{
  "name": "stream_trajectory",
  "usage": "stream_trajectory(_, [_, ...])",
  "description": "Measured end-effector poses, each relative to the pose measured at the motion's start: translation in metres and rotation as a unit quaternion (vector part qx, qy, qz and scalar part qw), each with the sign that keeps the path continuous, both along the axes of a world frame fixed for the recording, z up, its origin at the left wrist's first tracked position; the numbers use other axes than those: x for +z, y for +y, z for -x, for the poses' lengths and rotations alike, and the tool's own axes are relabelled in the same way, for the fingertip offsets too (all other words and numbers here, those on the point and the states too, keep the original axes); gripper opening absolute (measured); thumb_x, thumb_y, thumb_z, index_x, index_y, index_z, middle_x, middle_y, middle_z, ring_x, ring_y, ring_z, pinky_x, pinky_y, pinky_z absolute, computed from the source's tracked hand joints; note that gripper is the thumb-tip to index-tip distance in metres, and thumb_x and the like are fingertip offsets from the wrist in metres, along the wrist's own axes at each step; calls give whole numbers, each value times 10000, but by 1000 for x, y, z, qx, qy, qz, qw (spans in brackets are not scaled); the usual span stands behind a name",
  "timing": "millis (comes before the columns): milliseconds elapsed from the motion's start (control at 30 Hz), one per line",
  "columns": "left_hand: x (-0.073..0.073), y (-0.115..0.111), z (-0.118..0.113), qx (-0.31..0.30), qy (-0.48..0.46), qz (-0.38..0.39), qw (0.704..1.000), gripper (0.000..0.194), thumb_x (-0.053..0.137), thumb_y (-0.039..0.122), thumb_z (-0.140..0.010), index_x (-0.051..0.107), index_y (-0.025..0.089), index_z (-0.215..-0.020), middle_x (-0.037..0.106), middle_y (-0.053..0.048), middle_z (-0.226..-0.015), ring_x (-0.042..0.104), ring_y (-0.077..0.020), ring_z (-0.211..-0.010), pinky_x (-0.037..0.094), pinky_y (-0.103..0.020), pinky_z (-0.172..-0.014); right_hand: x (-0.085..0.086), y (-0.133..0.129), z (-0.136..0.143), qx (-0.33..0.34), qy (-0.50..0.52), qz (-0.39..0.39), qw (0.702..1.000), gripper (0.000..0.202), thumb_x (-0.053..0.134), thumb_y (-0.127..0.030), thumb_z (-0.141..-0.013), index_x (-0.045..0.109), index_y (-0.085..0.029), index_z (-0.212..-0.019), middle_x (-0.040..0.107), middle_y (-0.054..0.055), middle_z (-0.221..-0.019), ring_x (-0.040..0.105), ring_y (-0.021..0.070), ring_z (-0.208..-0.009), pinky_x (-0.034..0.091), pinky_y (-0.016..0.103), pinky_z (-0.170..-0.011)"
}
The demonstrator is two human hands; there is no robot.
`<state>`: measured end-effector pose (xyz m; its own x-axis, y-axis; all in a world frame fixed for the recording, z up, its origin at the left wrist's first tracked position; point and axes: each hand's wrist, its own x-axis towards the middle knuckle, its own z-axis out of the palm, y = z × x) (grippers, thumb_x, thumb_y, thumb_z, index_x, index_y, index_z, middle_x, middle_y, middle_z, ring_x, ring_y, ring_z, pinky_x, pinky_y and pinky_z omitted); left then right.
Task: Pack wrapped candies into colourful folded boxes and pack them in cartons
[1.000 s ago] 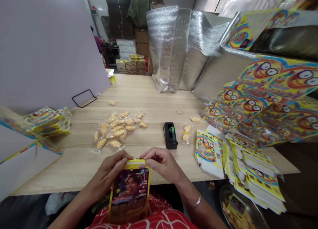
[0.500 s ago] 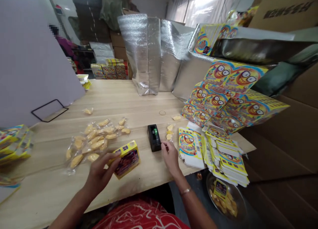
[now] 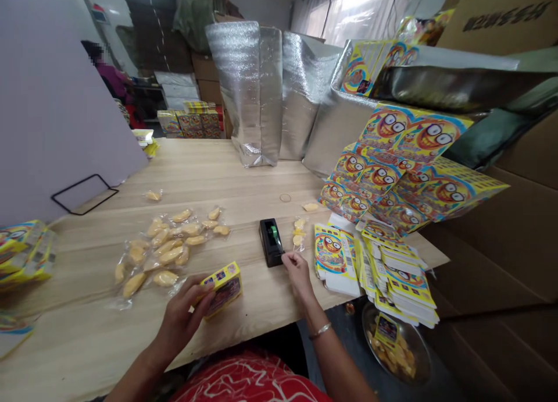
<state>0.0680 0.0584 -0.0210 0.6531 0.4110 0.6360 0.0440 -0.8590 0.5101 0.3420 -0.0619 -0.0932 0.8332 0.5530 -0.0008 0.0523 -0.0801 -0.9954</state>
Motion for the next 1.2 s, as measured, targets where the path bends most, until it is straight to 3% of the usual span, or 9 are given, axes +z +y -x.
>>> stream_trajectory(233, [2,-1,-3,22,0,0,1000,121,529,122,-890,565,206,-969,612,-57,-970,639,-145,-837,540,-216,-676,-13,-9,2,-7,-29,1,1000,297,635,-447,-729,665,-152,-727,609,16,-691,527,166,-667,408,268,-642])
stream_trajectory(533, [-1,0,-4,34,-6,21,999,119,521,114,-892,547,205,-964,605,-57,-985,630,-153,-883,522,-239,-742,-10,-8,7,-36,-67,14,997,309,620,-467,-723,623,-165,-660,594,22,-674,519,182,-692,407,290,-670])
stream_trajectory(667, [-3,-1,-4,38,-16,18,999,105,523,119,-894,540,206,-950,600,-55,-983,627,-151,-879,516,-236,-738,8,-20,29,-28,-69,12,997,326,644,-483,-706,597,-175,-610,567,12,-617,507,168,-638,420,282,-616])
stream_trajectory(767, [-3,-3,-4,26,-16,22,999,102,522,113,-894,532,207,-931,600,-52,-984,626,-145,-876,514,-230,-734,38,-22,64,62,-13,-22,998,329,626,-493,-763,624,-169,-703,580,-3,-611,539,141,-561,441,261,-550])
stream_trajectory(867, [-3,-5,-3,21,-14,26,999,105,524,110,-892,530,204,-938,600,-51,-995,624,-139,-868,509,-225,-730,72,-11,105,190,118,-104,969,368,688,-441,-763,618,-179,-1011,606,-31,-637,554,108,-516,458,232,-523])
stream_trajectory(933, [-4,-6,-3,18,-16,32,999,110,525,108,-891,532,203,-946,601,-50,-993,623,-139,-873,505,-227,-740,88,2,126,235,210,-128,940,669,752,-410,-714,470,-190,-1280,622,-50,-628,551,97,-484,456,213,-496])
stream_trajectory(1033, [-5,-7,-2,11,-19,42,999,117,523,107,-891,534,205,-955,602,-47,-985,621,-141,-882,501,-231,-753,95,22,142,194,285,-86,935,941,793,-425,-646,299,-132,-1390,664,-26,-634,567,101,-445,440,190,-442])
stream_trajectory(1100, [-4,-8,-1,7,-17,44,999,113,525,114,-891,539,207,-953,604,-48,-992,620,-142,-889,500,-234,-756,93,30,142,162,274,-35,947,903,783,-451,-639,339,-106,-1346,683,5,-637,579,113,-429,425,182,-407])
stream_trajectory(1200, [2,-9,-1,5,-8,58,998,77,523,148,-893,556,206,-931,614,-43,-984,619,-144,-876,496,-245,-750,89,34,133,217,205,19,954,686,727,-488,-691,473,-121,-1212,662,-3,-582,566,122,-403,413,184,-377])
